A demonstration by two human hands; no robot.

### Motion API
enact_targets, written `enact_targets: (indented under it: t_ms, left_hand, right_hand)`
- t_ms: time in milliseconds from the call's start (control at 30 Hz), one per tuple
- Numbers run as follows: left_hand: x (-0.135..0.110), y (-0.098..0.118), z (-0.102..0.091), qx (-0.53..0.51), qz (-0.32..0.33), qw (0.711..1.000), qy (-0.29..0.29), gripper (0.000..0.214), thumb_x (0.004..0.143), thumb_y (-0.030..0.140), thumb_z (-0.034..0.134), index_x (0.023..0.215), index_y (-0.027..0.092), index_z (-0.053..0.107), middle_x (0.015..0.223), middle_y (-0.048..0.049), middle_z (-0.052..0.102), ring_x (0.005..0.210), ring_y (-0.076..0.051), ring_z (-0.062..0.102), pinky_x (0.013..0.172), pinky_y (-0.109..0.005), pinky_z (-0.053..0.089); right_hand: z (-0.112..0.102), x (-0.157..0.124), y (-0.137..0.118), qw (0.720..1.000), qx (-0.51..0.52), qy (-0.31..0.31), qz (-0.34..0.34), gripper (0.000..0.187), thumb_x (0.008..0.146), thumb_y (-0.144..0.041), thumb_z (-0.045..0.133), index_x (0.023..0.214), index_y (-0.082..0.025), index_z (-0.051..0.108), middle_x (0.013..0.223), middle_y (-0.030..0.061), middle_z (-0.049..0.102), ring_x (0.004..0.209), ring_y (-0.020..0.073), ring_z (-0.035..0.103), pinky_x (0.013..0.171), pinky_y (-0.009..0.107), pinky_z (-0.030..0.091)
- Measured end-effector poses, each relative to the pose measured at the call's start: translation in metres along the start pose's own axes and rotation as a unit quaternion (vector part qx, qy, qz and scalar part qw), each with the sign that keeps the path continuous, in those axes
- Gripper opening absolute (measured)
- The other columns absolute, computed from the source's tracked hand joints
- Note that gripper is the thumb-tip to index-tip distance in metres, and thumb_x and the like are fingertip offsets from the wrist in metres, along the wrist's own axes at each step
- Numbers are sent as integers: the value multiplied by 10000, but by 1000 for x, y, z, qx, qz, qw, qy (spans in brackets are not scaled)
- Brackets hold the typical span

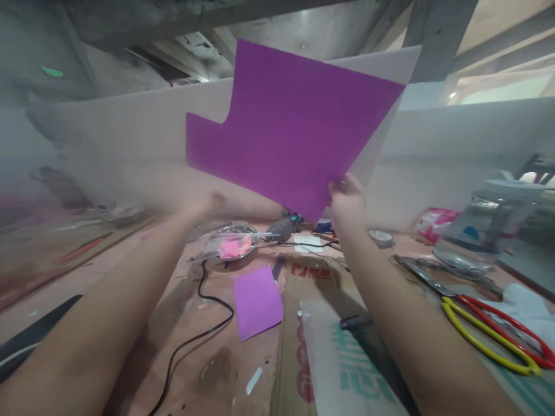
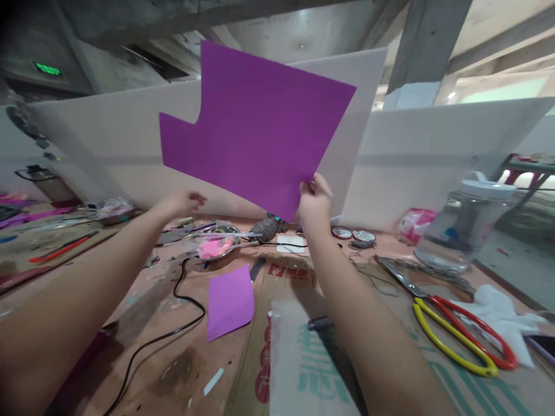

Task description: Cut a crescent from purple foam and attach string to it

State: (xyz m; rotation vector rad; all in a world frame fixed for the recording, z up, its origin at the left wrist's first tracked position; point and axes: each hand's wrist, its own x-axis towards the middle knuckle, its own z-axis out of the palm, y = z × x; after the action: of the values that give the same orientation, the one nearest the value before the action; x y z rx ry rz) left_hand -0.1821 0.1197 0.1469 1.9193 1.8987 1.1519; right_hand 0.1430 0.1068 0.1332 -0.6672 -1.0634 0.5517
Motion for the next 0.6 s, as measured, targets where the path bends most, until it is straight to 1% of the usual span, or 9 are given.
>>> enact_targets:
  t_ms: [67,133,200,233,300,400,467,500,600]
  left_hand:
    - [4,4,-14,-66,-8,995,69,294,953,302,617,1218,175,603,1163,-67,650,985,-184,659,885,-394,562]
    - [2,9,-20,-111,0,982,153,202,941,175,495,1105,171,612,1015,-47,669,889,-157,660,835,-340,550]
    - [-6,18,-15,-129,18,968,213,284,862,102,384,1022,173,608,948,-55,672,871,-171,652,797,-318,535]
    - [-13,23,-9,-131,27,967,219,302,826,97,368,986,175,613,936,-58,677,869,-178,651,785,-311,529]
    - [-29,35,6,-124,48,976,172,295,776,100,383,910,175,634,927,-60,696,857,-181,655,772,-296,520]
    - [-60,58,24,-89,89,992,10,231,712,122,495,789,190,702,802,-29,730,781,-193,664,712,-283,509]
    - [-82,75,27,-60,119,987,-94,185,667,124,579,729,207,732,773,-7,751,754,-193,671,679,-267,494]
    - [-92,84,26,-49,131,982,-128,160,660,142,615,725,214,742,761,-2,755,729,-191,671,654,-259,488]
    - [-113,103,18,21,172,953,-249,246,789,244,585,962,245,760,885,-3,777,779,-194,689,677,-259,502]
  right_hand:
    - [-3,1,0,998,-29,-7,-46,223,791,-204,548,1000,-239,615,974,45,718,910,200,687,852,386,568]
    - [4,2,5,992,-67,-24,-104,234,844,-222,515,1050,-230,624,1031,60,726,971,208,688,928,398,546]
    - [22,2,15,984,-108,-38,-137,277,890,-211,465,1119,-221,620,1113,67,719,1054,204,676,994,385,513]
    - [34,2,21,981,-130,-40,-140,305,902,-191,441,1148,-219,617,1149,65,713,1091,199,667,1020,372,496]
    - [60,3,36,979,-152,-48,-128,361,902,-141,417,1190,-211,623,1193,64,704,1129,193,657,1046,350,473]
    - [99,4,62,978,-172,-65,-103,416,901,-85,412,1237,-199,628,1211,63,705,1153,190,647,1052,325,460]
    - [120,3,80,977,-184,-75,-82,435,909,-48,407,1267,-178,616,1221,69,704,1155,181,641,1053,313,456]
    - [129,2,89,976,-190,-78,-70,435,917,-34,404,1277,-167,610,1226,75,701,1153,176,638,1053,313,456]
    - [146,-4,113,973,-209,-90,-28,328,974,-109,480,1275,-156,602,1251,94,671,1134,196,636,1021,380,492]
